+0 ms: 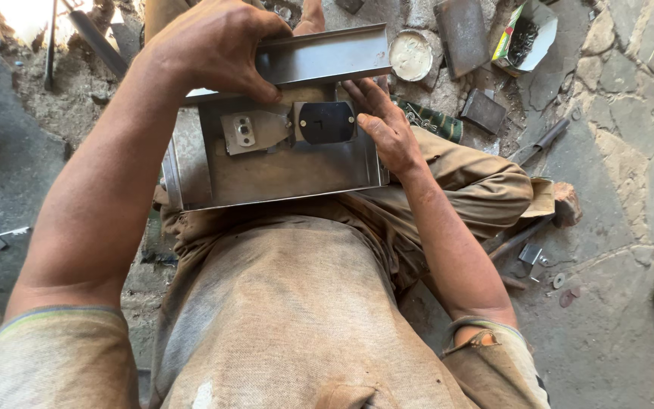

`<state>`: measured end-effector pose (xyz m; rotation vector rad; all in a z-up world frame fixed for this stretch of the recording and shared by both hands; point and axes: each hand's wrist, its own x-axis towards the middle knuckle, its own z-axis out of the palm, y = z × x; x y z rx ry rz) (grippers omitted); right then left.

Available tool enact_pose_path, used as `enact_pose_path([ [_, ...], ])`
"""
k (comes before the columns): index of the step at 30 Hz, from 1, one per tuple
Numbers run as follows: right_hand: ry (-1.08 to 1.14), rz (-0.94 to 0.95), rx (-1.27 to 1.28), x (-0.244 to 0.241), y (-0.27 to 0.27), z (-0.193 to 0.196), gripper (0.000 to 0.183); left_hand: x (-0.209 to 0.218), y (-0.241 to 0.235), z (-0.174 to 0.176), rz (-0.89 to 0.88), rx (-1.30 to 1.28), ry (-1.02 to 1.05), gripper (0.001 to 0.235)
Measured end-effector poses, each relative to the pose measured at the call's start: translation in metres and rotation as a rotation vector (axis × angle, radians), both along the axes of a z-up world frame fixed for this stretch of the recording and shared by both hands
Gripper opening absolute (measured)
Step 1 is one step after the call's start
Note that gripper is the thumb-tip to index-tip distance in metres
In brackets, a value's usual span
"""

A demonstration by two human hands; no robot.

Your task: The person sits on the ground and uses a hammer and metal punch to shape and secure a metal bracket. They then fit the bracket into a rectangular metal box, hammering it into place and checking the alignment.

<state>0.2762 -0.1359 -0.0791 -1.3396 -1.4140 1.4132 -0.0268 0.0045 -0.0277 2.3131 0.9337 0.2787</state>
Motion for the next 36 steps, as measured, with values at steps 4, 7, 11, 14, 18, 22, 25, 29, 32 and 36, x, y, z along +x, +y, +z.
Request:
enact_pose_path([
  [4, -0.01, -0.028, -0.012, 0.0, 0.002, -0.003, 0.076, 0.0, 0.0, 0.0, 0.0, -0.025, -0.002, 0.069],
  [7, -0.019, -0.004, 0.02, -0.001, 0.005, -0.003, 0.075, -0.002, 0.0, 0.002, -0.011, -0.031, -0.025, 0.068],
  [11, 0.002, 0.003, 0.015, -0.002, 0.001, 0.002, 0.074, -0.004, -0.001, 0.005, -0.02, -0.049, -0.037, 0.068],
  [14, 0.005, 0.033, 0.019, -0.003, -0.006, 0.009, 0.075, -0.003, -0.002, 0.005, -0.02, -0.042, -0.033, 0.071],
  [18, -0.292, 0.098, 0.141, -0.005, -0.008, 0.02, 0.071, -0.003, -0.001, 0.005, -0.021, -0.041, -0.053, 0.071],
  [22, -0.399, 0.1, 0.215, -0.009, -0.006, 0.026, 0.072, -0.003, -0.002, 0.004, -0.028, -0.043, -0.06, 0.07],
  [25, -0.531, 0.117, 0.27, -0.012, -0.006, 0.028, 0.07, -0.003, -0.001, 0.004, -0.039, -0.014, -0.055, 0.068],
  [29, -0.706, 0.099, 0.301, -0.015, -0.004, 0.026, 0.065, -0.002, -0.001, 0.002, -0.016, -0.032, -0.044, 0.068],
  [32, -0.743, 0.101, 0.336, -0.012, -0.001, 0.029, 0.063, -0.002, -0.002, 0.001, -0.026, -0.028, -0.062, 0.064],
  [36, -0.745, 0.078, 0.368, -0.012, -0.009, 0.044, 0.063, -0.001, -0.002, 0.001, -0.023, 0.0, -0.04, 0.067],
])
